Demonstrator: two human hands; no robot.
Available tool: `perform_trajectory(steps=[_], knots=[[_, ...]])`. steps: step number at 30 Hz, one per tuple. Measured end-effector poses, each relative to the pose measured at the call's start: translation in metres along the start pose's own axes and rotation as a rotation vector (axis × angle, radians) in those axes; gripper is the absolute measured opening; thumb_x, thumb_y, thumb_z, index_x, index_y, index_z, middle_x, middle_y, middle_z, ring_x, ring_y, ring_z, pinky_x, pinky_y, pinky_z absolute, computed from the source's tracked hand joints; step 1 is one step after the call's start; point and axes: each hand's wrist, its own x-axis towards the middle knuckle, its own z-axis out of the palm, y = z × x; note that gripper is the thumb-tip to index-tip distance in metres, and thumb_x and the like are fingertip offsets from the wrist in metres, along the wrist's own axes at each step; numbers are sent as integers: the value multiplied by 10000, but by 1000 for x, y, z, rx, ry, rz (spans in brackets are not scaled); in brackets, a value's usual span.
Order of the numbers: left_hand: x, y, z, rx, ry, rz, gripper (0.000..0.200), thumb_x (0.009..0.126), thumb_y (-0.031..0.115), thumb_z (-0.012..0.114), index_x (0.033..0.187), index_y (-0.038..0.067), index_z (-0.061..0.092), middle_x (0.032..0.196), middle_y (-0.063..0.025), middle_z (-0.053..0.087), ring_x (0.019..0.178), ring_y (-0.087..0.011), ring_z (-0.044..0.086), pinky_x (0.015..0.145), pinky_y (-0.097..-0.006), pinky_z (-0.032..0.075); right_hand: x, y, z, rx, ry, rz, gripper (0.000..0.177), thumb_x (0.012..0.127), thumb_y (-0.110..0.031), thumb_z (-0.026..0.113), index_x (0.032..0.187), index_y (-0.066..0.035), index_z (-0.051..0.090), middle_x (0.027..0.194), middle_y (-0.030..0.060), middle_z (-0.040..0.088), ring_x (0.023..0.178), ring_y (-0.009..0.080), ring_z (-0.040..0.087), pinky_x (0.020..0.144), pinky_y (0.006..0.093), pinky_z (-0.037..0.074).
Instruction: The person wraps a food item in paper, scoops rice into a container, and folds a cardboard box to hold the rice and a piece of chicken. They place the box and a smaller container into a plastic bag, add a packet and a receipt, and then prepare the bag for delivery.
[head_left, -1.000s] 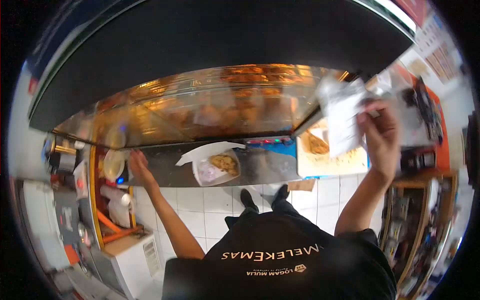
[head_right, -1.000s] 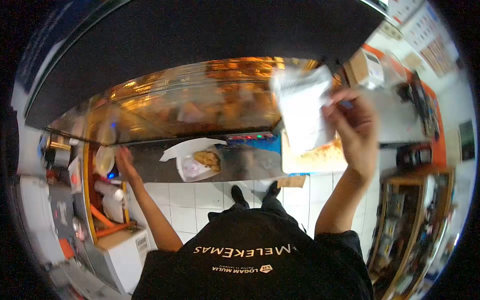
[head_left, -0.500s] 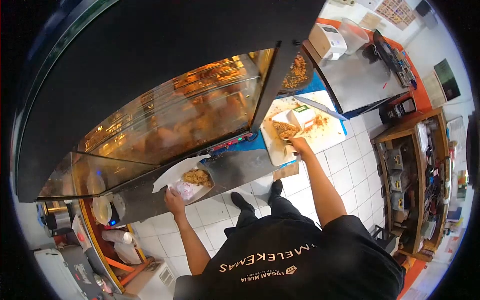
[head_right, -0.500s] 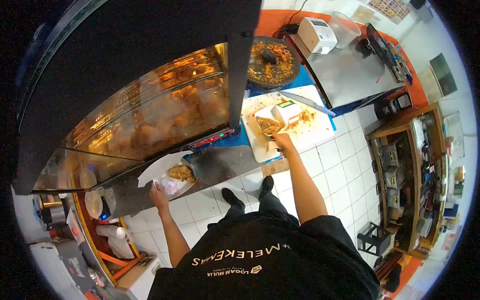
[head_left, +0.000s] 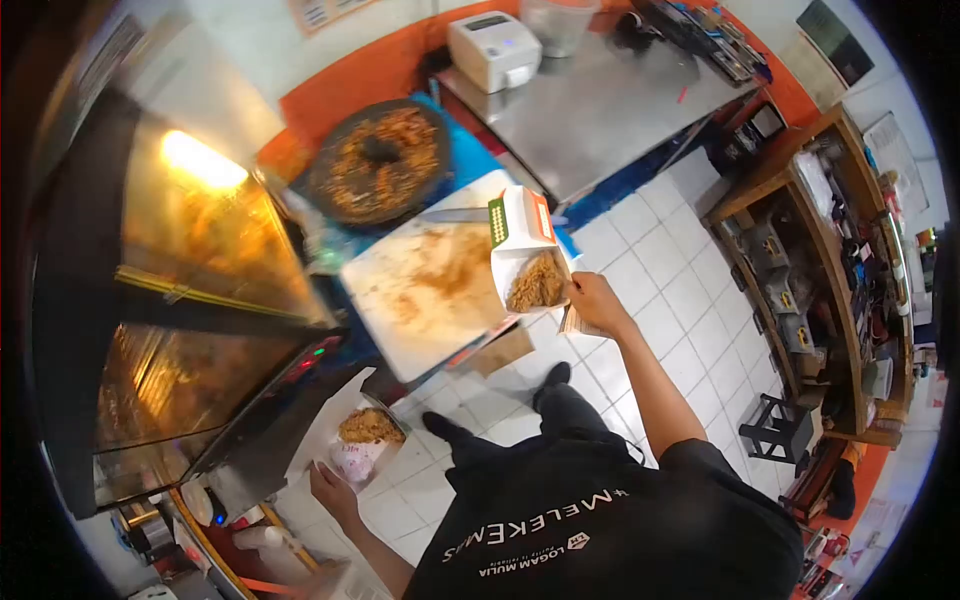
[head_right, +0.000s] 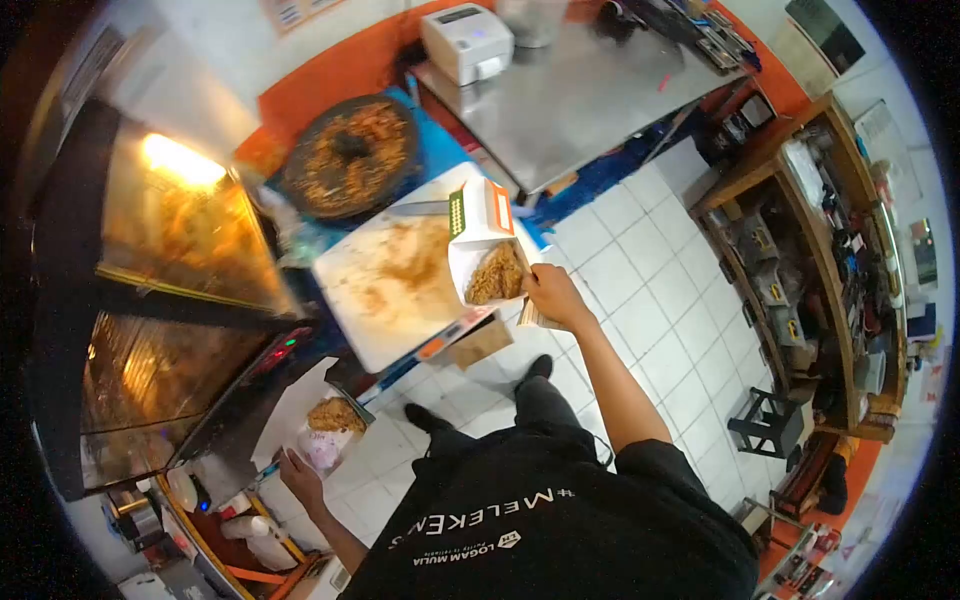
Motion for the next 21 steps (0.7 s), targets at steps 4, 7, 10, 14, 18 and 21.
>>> perform_trajectory(steps=[4,7,10,14,18,21], knots=[[-23,158,73,-142,21,160,335,1045,188,471,1150,-98,611,1069,-340,635,994,-510,596,859,-491,479,26,59,-126,-90,63,-25,298,911,-208,528,806,53,625,829,294,652,818,463,644,747,533,499],[-11,294,128,-42,-161,177,349,1042,202,477,1190,-86,607,1090,-331,644,1014,-501,604,865,-495,485,64,109,-202,-154,89,-2,297,920,-220,529,831,46,628,854,291,660,832,475,639,767,545,496],[20,414,200,-302,-104,337,336,1039,209,468,1140,-68,630,1069,-316,655,1015,-490,612,858,-521,481,128,164,-252,-212,94,-13,306,922,-213,490,870,49,639,932,313,665,903,496,633,837,559,491],[72,569,301,-327,-146,417,307,1028,196,466,1042,-49,651,1013,-304,669,977,-494,619,835,-542,481,233,235,-299,-237,51,39,339,942,-205,448,928,74,640,990,344,656,967,492,638,870,541,496],[118,672,424,-293,-155,412,287,1014,173,471,985,-50,648,956,-294,674,927,-499,625,810,-546,487,347,290,-344,-310,-33,57,296,955,-164,442,1006,63,625,1065,341,649,1016,501,621,895,543,493],[140,746,490,-324,-95,343,278,1006,162,477,977,-51,653,942,-287,674,924,-492,628,802,-543,488,453,344,-368,-350,-43,-26,260,956,-144,448,1001,44,621,1053,328,654,1039,509,607,910,551,483]])
